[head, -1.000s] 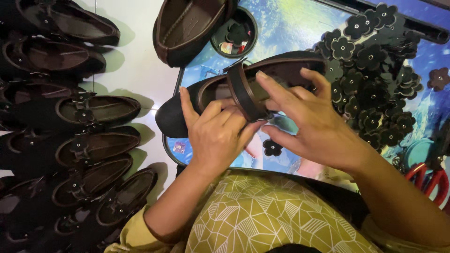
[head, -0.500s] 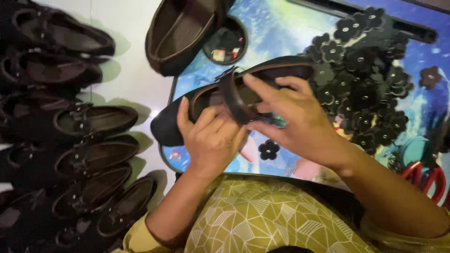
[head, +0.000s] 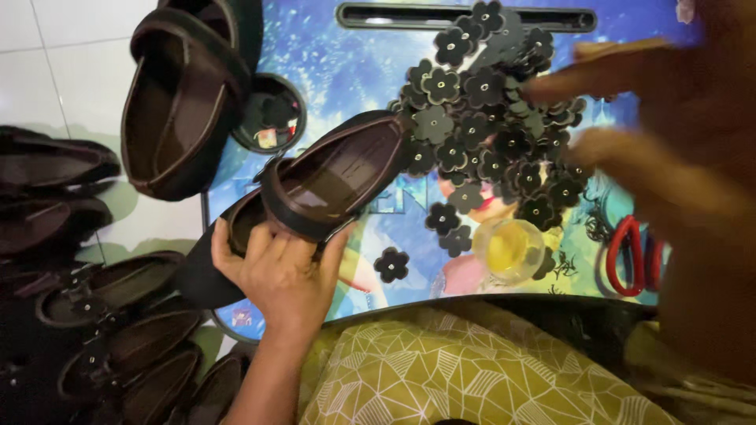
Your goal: The person sits on the floor with a patterned lap tray, dips flower-shaped fabric appliques into a small container of glue, and presses them onto the straps of black mary-jane shoes. Finished shoes are placed with piles of completed shoes on the floor, and more appliques are picked from a pile on the tray.
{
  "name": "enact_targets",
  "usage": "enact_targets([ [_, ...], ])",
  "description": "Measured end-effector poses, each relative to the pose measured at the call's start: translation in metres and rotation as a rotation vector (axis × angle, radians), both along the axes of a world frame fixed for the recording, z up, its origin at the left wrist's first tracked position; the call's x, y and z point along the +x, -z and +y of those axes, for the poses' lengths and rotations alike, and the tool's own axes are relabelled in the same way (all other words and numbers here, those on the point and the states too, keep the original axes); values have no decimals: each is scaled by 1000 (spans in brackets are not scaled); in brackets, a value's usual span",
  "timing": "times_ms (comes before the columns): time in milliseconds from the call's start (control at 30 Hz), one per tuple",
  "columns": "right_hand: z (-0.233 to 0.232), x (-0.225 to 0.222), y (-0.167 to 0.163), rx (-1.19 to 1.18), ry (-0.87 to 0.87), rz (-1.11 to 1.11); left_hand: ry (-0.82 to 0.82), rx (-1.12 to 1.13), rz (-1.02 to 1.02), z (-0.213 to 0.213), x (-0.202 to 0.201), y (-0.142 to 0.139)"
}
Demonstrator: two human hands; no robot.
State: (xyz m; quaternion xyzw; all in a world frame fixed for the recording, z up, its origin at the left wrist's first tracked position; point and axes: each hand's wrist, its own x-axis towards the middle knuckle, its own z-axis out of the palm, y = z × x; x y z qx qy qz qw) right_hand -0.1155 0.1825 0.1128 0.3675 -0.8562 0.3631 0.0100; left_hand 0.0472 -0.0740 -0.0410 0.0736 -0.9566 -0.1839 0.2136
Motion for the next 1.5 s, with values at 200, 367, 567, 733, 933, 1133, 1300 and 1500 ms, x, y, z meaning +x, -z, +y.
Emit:
enact_targets([
  [200, 32, -6, 26, -89, 184, 4, 2, -33, 36, -3, 0, 3],
  [367, 11, -14, 78, 165, -50, 117, -13, -15, 13, -4, 0, 4],
  [567, -2, -28, 106, 270, -168, 206, 0, -1, -36, -7, 5, 1],
  [733, -2, -32, 111, 200, -146, 238, 4, 15, -122, -11, 13, 0],
  [933, 18, -19, 105, 180, -34, 254, 11, -35, -53, -10, 10, 0],
  [1133, 40, 12, 96, 18, 72, 187, -451, -230, -287, -21, 24, -55],
  [1300, 42, 24, 100, -114, 103, -38, 142, -17, 303, 23, -12, -61],
  [1500, 44, 41, 97, -171, 65, 205, 344, 1452, -267, 97, -64, -49],
])
